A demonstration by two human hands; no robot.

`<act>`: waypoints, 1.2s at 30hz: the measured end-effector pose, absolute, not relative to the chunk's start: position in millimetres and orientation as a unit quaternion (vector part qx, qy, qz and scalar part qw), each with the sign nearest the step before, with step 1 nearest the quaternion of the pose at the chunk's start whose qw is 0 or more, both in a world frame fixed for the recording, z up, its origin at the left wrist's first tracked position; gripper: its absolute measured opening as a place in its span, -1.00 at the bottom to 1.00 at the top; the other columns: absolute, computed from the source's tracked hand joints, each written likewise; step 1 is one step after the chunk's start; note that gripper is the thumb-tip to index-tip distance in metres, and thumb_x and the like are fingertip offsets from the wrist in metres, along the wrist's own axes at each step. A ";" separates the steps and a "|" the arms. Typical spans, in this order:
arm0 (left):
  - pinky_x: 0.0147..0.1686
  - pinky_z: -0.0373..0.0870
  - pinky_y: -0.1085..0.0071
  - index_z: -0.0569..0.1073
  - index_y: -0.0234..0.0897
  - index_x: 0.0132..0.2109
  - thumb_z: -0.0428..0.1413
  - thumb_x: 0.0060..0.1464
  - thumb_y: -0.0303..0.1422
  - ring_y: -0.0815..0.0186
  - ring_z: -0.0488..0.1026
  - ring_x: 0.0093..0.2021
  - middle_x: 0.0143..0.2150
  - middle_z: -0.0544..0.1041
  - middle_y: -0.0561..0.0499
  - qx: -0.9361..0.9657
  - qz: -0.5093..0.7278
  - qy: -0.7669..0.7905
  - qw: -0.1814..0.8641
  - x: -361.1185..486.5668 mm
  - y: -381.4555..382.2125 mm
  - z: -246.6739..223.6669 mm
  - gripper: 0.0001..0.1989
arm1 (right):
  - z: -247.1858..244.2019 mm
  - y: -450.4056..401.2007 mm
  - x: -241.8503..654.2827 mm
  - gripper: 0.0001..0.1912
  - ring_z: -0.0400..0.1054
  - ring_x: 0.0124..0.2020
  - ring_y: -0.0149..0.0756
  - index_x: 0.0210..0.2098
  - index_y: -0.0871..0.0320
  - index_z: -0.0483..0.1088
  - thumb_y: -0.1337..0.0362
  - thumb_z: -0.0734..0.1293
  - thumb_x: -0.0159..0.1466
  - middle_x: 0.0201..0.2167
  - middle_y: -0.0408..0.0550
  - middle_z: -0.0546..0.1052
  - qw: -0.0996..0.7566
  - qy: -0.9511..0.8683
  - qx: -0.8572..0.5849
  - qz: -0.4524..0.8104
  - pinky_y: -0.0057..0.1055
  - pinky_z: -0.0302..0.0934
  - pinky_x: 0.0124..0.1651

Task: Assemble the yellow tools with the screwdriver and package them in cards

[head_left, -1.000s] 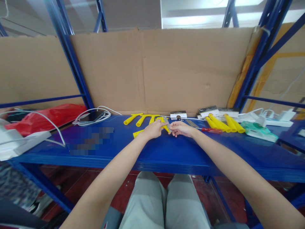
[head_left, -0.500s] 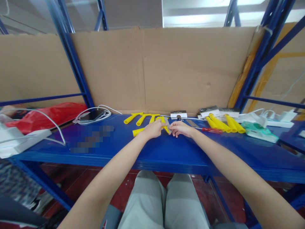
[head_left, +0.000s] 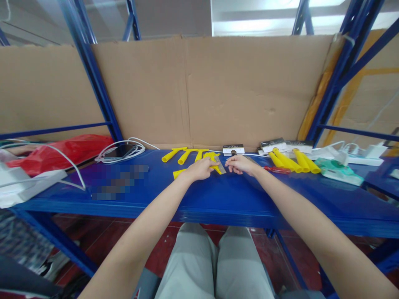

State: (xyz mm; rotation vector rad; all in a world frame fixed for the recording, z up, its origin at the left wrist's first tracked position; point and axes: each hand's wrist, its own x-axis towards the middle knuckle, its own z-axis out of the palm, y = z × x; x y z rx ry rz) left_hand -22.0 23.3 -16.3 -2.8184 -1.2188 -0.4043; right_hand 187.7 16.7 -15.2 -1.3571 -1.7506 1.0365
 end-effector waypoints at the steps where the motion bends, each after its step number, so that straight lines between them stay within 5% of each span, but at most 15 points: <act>1: 0.12 0.24 0.30 0.40 -0.15 0.20 -0.01 0.20 -0.43 0.22 0.39 0.06 0.04 0.47 -0.10 -0.910 -0.130 -0.394 0.022 -21.9 23.1 -16.0 -0.56 | -14.1 19.1 193.6 -0.86 0.06 -0.79 -0.56 -0.48 0.21 0.38 0.41 0.26 0.21 -0.73 -0.21 0.40 0.360 -0.666 -0.535 0.376 -0.59 -0.07 -0.72; 5: 0.10 0.25 0.30 0.39 -0.19 0.21 -0.02 0.20 -0.43 0.19 0.40 0.07 0.07 0.48 -0.12 -0.913 -0.117 -0.390 0.021 -21.3 20.4 -13.0 -0.56 | -9.6 29.5 222.8 -0.83 0.18 -0.71 -0.50 -0.49 0.21 0.42 0.42 0.24 0.19 -0.68 -0.15 0.45 0.398 -0.659 -0.609 0.191 -0.56 0.07 -0.60; 10: 0.10 0.26 0.30 0.40 -0.19 0.20 -0.01 0.18 -0.44 0.19 0.42 0.06 0.12 0.48 -0.11 -0.914 -0.107 -0.391 0.006 -19.9 14.0 -9.1 -0.56 | -10.9 38.7 251.6 -0.83 0.45 -0.37 -0.30 -0.46 0.21 0.50 0.45 0.26 0.15 -0.41 0.03 0.60 0.299 -0.674 -0.675 -0.022 -0.50 0.22 -0.30; 22: -0.03 0.34 0.42 0.51 -0.17 0.09 0.05 0.08 -0.46 0.22 0.48 0.02 0.07 0.54 -0.03 -0.912 -0.048 -0.407 -0.012 -20.9 7.3 -2.9 -0.58 | -15.4 37.1 223.2 -0.74 0.47 -0.13 -0.26 -0.21 0.23 0.51 0.45 0.20 0.23 -0.16 0.07 0.60 0.202 -0.752 -0.625 -0.050 -0.48 0.25 -0.08; 28: -0.03 0.36 0.34 0.53 -0.15 0.06 0.05 0.08 -0.43 0.16 0.48 0.00 0.05 0.54 -0.07 -0.900 -0.043 -0.435 0.001 -18.4 1.3 -2.2 -0.60 | -16.9 43.8 182.6 -0.65 0.35 0.09 -0.08 0.01 0.24 0.42 0.43 0.21 0.26 0.06 0.21 0.48 0.087 -0.832 -0.523 -0.162 -0.22 0.17 0.09; 36: -0.01 0.35 0.33 0.54 -0.19 0.05 0.04 0.07 -0.49 0.11 0.44 0.05 0.05 0.54 -0.08 -0.894 -0.049 -0.445 -0.023 -16.6 -8.8 -0.1 -0.59 | -10.4 72.3 138.0 -0.63 0.33 0.08 -0.13 0.01 0.21 0.41 0.51 0.17 0.27 0.03 0.16 0.51 -0.024 -0.845 -0.468 -0.258 -0.15 0.05 0.10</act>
